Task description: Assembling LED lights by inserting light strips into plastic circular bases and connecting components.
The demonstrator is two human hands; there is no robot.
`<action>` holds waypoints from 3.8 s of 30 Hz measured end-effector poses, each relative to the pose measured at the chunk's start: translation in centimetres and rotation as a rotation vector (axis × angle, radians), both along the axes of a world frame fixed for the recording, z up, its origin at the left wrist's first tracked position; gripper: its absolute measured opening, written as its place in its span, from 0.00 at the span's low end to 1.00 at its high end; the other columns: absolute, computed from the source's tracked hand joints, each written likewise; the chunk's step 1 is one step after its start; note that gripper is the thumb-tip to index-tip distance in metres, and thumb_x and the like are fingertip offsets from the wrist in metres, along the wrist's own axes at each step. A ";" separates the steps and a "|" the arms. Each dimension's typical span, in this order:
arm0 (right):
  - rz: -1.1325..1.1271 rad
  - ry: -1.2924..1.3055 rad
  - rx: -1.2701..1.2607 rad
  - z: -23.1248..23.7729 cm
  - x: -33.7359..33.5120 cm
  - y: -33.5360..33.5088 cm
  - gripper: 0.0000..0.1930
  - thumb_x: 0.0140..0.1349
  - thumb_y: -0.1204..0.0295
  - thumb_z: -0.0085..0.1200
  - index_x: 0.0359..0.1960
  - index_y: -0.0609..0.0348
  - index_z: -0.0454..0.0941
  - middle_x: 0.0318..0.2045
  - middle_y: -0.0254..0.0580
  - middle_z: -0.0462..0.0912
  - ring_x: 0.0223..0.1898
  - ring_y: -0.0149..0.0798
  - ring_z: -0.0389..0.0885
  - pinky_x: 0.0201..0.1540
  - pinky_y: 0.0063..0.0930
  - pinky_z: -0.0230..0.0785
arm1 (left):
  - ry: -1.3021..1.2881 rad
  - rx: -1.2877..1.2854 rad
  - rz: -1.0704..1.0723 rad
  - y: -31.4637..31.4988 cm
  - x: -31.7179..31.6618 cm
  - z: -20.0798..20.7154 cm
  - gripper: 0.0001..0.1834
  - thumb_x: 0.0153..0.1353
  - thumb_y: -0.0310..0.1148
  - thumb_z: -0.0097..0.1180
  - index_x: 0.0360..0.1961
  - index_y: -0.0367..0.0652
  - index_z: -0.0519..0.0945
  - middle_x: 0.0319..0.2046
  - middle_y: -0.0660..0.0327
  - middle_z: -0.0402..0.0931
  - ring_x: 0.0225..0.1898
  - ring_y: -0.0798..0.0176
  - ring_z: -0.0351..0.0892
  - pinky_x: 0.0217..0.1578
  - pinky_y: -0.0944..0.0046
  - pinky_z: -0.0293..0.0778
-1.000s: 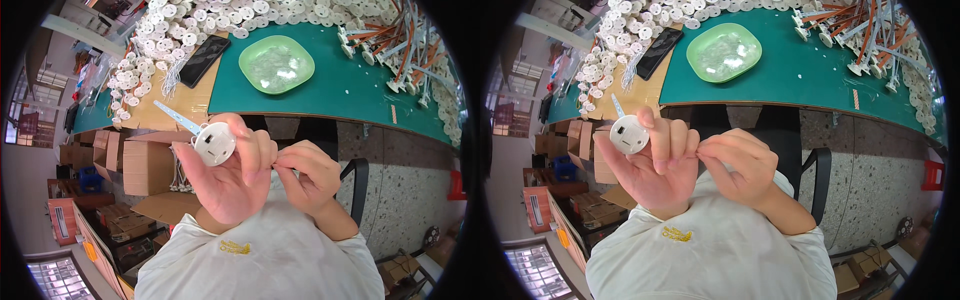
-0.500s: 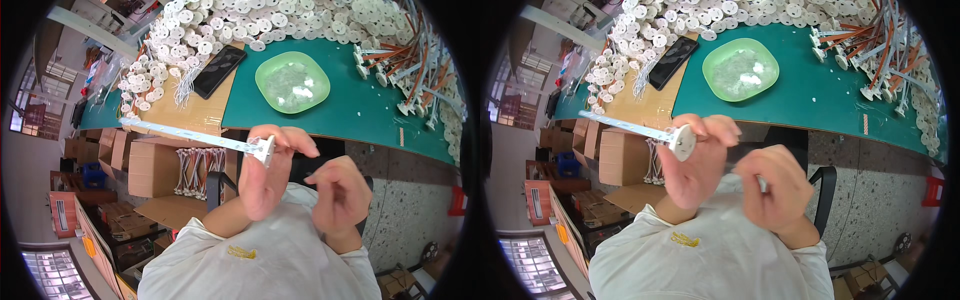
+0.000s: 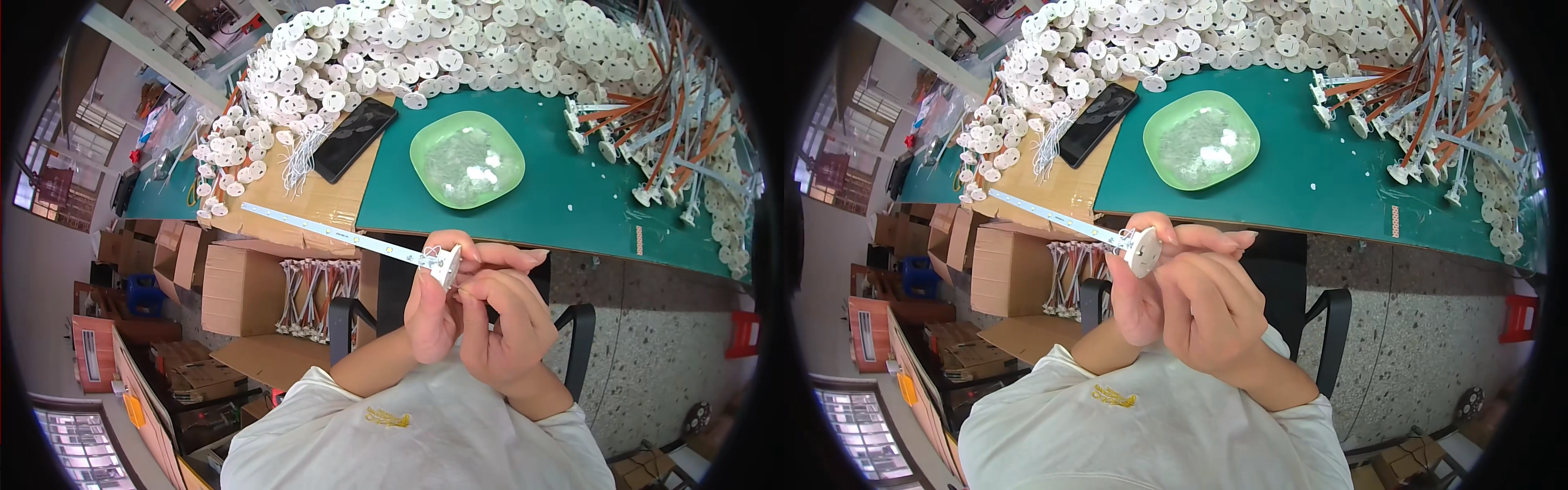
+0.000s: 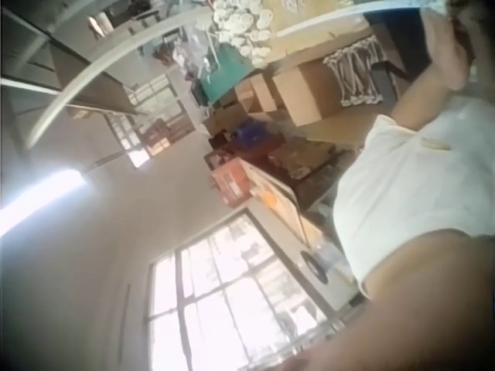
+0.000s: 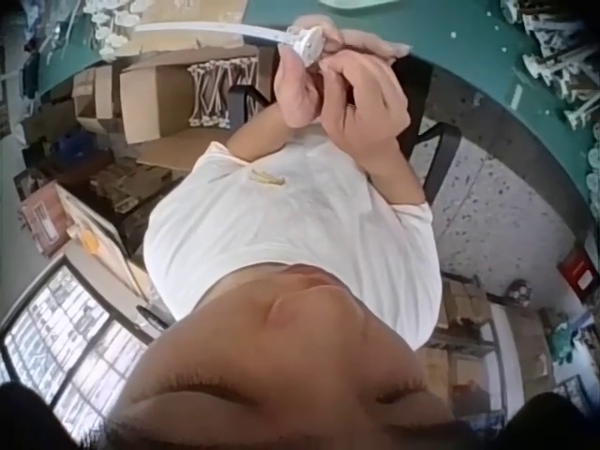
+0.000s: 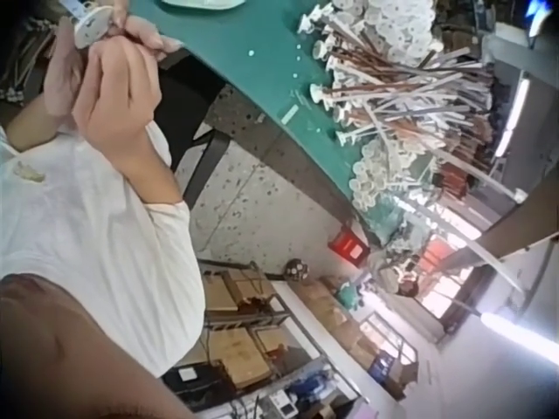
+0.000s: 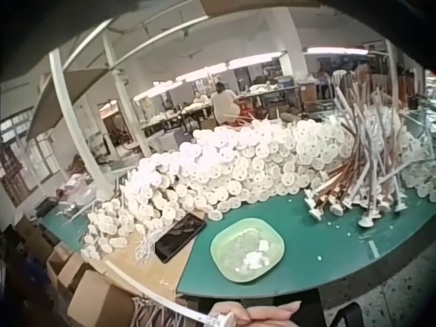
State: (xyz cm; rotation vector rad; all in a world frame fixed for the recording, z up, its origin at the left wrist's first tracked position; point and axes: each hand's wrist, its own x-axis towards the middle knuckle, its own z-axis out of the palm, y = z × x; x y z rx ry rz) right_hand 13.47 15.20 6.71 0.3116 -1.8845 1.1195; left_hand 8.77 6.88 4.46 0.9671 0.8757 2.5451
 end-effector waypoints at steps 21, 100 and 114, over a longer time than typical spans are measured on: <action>-0.067 -0.001 -0.026 -1.0 -1.2 0.1 0.07 0.51 0.85 0.59 0.32 0.67 0.79 0.29 0.47 0.83 0.29 0.45 0.84 0.33 0.29 0.76 | -0.044 -0.146 0.017 -0.5 0.0 -0.9 0.18 0.75 0.47 0.27 0.50 0.41 0.52 0.53 0.30 0.71 0.54 0.39 0.75 0.59 0.48 0.67; -0.954 -0.375 0.242 -5.4 -5.2 17.4 0.06 0.46 0.75 0.65 0.26 0.59 0.80 0.33 0.43 0.84 0.36 0.45 0.81 0.41 0.34 0.73 | 1.113 -0.719 0.950 -3.7 -26.4 1.1 0.03 0.39 0.21 0.51 0.17 0.40 0.72 0.13 0.60 0.63 0.12 0.59 0.63 0.16 0.61 0.56; -0.944 -0.378 0.228 -5.5 -5.2 17.4 0.06 0.47 0.75 0.65 0.26 0.59 0.80 0.33 0.42 0.84 0.37 0.45 0.81 0.41 0.35 0.73 | 1.128 -0.756 0.998 -3.6 -27.0 0.6 0.05 0.36 0.21 0.53 0.15 0.40 0.70 0.10 0.60 0.62 0.12 0.58 0.63 0.16 0.60 0.58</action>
